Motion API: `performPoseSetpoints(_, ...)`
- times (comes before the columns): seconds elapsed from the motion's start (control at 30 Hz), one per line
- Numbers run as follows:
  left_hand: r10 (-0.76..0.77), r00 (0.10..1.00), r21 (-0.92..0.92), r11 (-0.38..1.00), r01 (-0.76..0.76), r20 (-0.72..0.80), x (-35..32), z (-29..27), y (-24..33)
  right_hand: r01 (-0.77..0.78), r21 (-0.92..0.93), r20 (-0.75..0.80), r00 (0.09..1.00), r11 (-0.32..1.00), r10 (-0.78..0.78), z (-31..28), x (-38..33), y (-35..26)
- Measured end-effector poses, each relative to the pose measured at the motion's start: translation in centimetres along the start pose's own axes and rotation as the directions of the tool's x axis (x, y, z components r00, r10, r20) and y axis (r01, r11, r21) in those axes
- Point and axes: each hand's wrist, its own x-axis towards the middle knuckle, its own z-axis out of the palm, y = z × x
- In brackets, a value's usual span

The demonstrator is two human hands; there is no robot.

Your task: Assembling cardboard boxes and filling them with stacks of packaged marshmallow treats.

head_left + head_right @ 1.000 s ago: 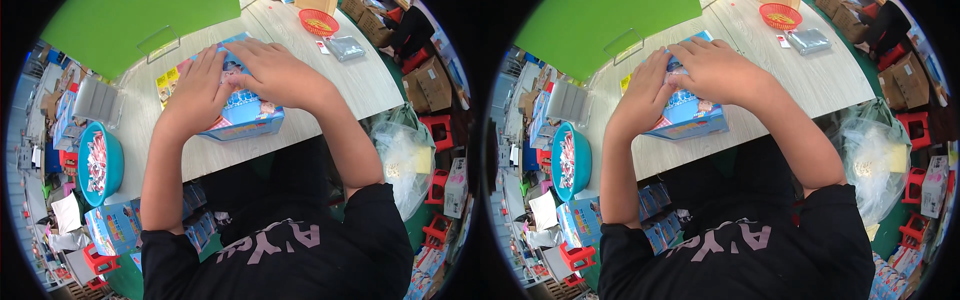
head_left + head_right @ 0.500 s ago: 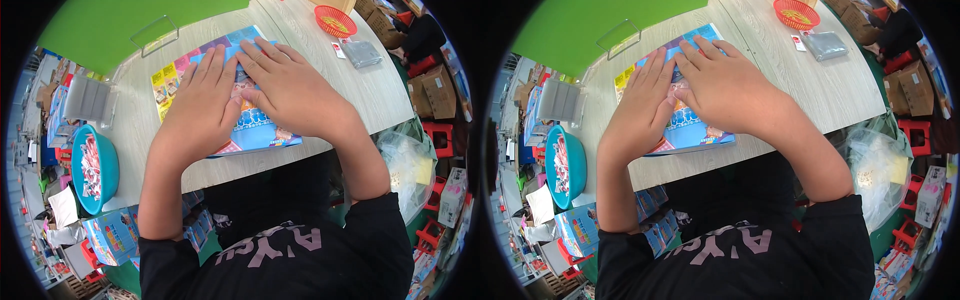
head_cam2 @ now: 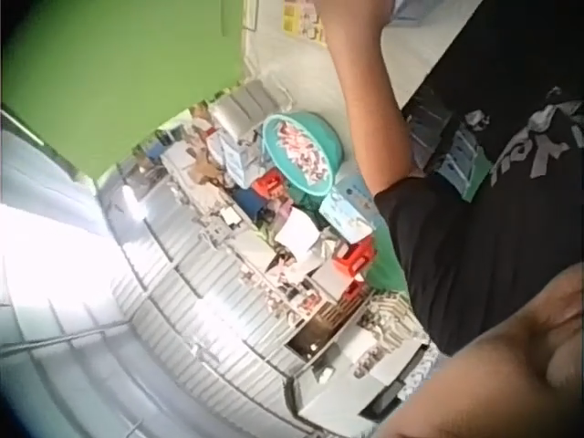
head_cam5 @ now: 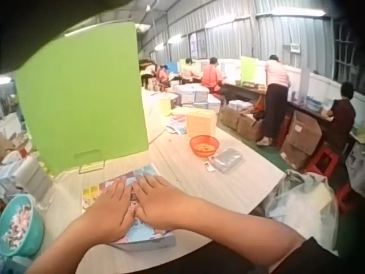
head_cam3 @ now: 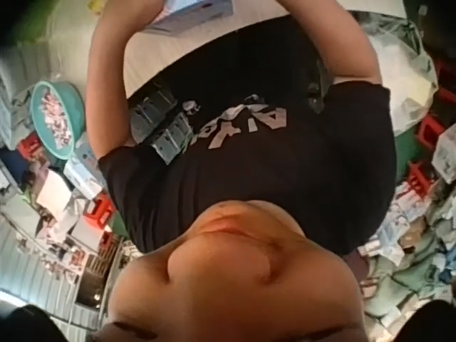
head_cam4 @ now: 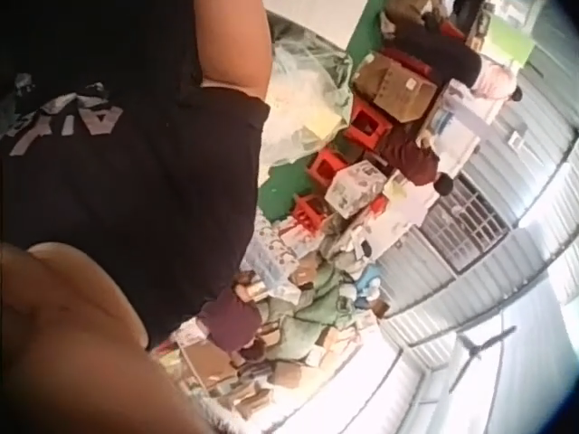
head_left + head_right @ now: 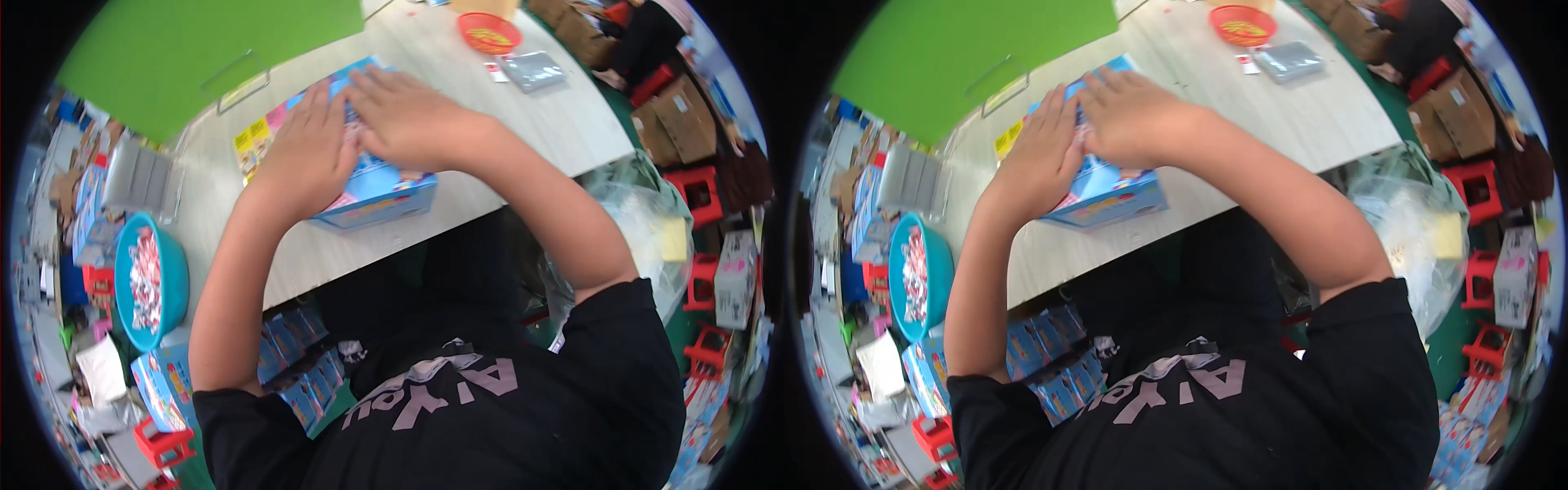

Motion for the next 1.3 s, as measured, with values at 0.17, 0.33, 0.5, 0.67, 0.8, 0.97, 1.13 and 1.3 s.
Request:
performPoseSetpoints(0.17,0.063,0.997,-0.016,0.998,-0.064,-0.054,-0.1,0.6,-0.4,0.003,0.042,0.013,1.0,0.999,-0.004,0.2,0.6,-0.1)
performPoseSetpoints(0.33,-0.036,0.994,0.248,0.967,0.062,-0.107,-0.3,-0.6,0.9,-0.014,0.064,0.007,1.0,0.998,0.014,-0.6,0.3,-0.1)
performPoseSetpoints(0.5,-0.078,0.989,0.14,0.986,0.096,-0.126,-0.4,-0.1,1.0,-0.019,0.092,0.021,1.0,0.996,0.017,0.0,0.2,0.0)
performPoseSetpoints(0.67,-0.091,0.989,0.15,0.983,0.107,-0.114,-0.5,-0.5,1.0,0.017,0.106,-0.088,0.996,0.994,-0.008,0.5,0.0,-0.1)
performPoseSetpoints(0.8,-0.043,0.993,0.184,0.981,0.064,-0.113,-0.8,-0.6,0.7,0.009,0.095,-0.146,0.989,0.995,0.005,0.5,-0.1,-0.4)
performPoseSetpoints(0.97,-0.024,0.99,0.172,0.984,0.048,-0.139,-0.9,-0.2,0.9,0.02,0.173,-0.155,0.988,0.985,0.007,0.8,-0.1,-0.3)
performPoseSetpoints(1.13,-0.066,0.986,-0.009,0.998,0.065,-0.154,-1.5,-0.1,1.2,-0.002,0.226,-0.142,0.989,0.974,0.035,0.7,-0.6,-0.6)
performPoseSetpoints(1.3,-0.092,0.989,-0.083,0.993,0.083,-0.119,-2.3,-1.3,4.5,-0.005,0.294,-0.23,0.97,0.956,0.076,-0.1,-4.4,-1.4)
